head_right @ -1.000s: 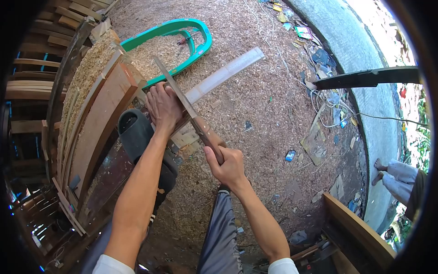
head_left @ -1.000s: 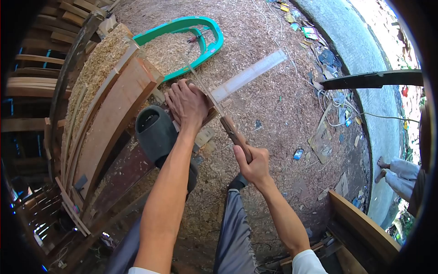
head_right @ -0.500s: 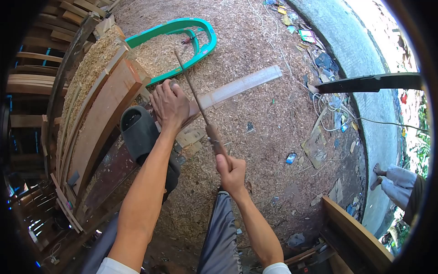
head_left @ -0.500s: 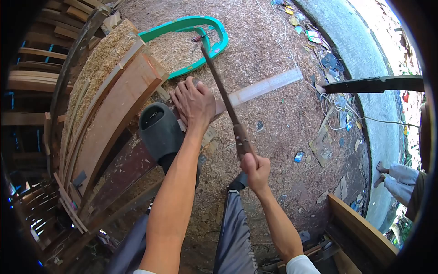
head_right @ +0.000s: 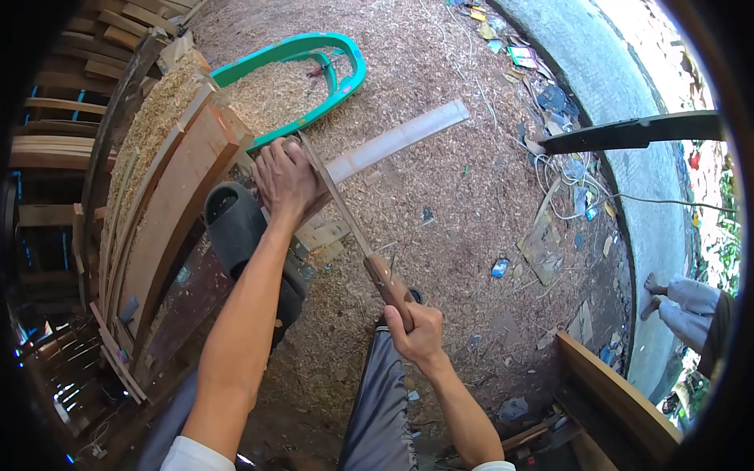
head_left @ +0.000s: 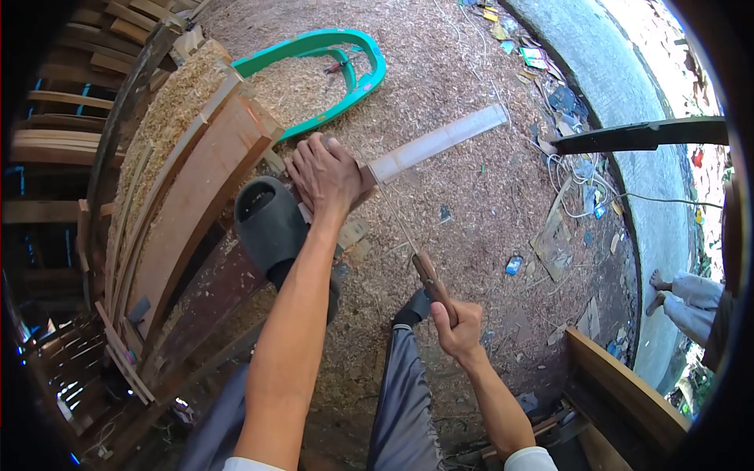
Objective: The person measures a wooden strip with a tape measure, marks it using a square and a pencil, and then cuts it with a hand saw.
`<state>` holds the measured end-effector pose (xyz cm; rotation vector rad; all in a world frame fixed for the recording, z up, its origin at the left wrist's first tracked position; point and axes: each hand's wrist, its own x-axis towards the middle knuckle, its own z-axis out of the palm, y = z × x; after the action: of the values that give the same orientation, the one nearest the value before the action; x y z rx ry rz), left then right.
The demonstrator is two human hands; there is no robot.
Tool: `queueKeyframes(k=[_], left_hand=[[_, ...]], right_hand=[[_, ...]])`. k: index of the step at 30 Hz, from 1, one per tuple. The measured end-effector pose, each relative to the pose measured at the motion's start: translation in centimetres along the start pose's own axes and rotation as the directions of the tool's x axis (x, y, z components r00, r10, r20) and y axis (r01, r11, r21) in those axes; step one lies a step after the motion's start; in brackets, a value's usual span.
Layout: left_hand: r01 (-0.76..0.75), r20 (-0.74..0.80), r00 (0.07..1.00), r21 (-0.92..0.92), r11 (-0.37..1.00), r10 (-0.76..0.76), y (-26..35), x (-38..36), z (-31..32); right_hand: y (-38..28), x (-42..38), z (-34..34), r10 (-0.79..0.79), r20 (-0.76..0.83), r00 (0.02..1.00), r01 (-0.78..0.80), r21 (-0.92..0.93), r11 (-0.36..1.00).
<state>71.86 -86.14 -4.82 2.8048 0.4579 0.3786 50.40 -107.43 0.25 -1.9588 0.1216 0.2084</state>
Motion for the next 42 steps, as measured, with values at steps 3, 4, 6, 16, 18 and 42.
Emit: queueKeyframes(k=[3,4,6,16,18,42], left_hand=[[0.014,0.049,0.999,-0.014,1.000,-0.013,-0.5,0.1,-0.2],[0.029,0.091,0.995,-0.027,0.999,-0.027,-0.4,0.4,-0.4],[0.040,0.081,0.996,-0.051,0.998,-0.036,-0.7,0.8,-0.4],[-0.146,-0.026,0.989,-0.409,0.901,0.148,0.0,0.9,-1.3],[-0.389,-0.016,0.910,-0.377,0.840,0.414,-0.2,1.0,-2.3],[0.292,0.300,0.953,-0.891,0.349,-0.031,4.1,5.6,-8.4]], right_hand=[[-1.0,1.8,1.0,0.050,-0.015,0.999,-0.050,0.012,0.999],[-1.1,2.3,1.1,0.062,-0.019,0.998,-0.062,0.009,0.998],[-1.1,2.6,0.4,0.074,0.019,0.997,-0.075,0.033,0.997],[-2.7,0.4,-3.9,0.127,-0.115,0.985,-0.092,0.270,0.958],[-3.7,1.2,-4.5,0.134,-0.188,0.973,-0.096,0.199,0.975],[-11.4,6.7,-2.1,0.331,-0.344,0.878,-0.315,0.103,0.943]])
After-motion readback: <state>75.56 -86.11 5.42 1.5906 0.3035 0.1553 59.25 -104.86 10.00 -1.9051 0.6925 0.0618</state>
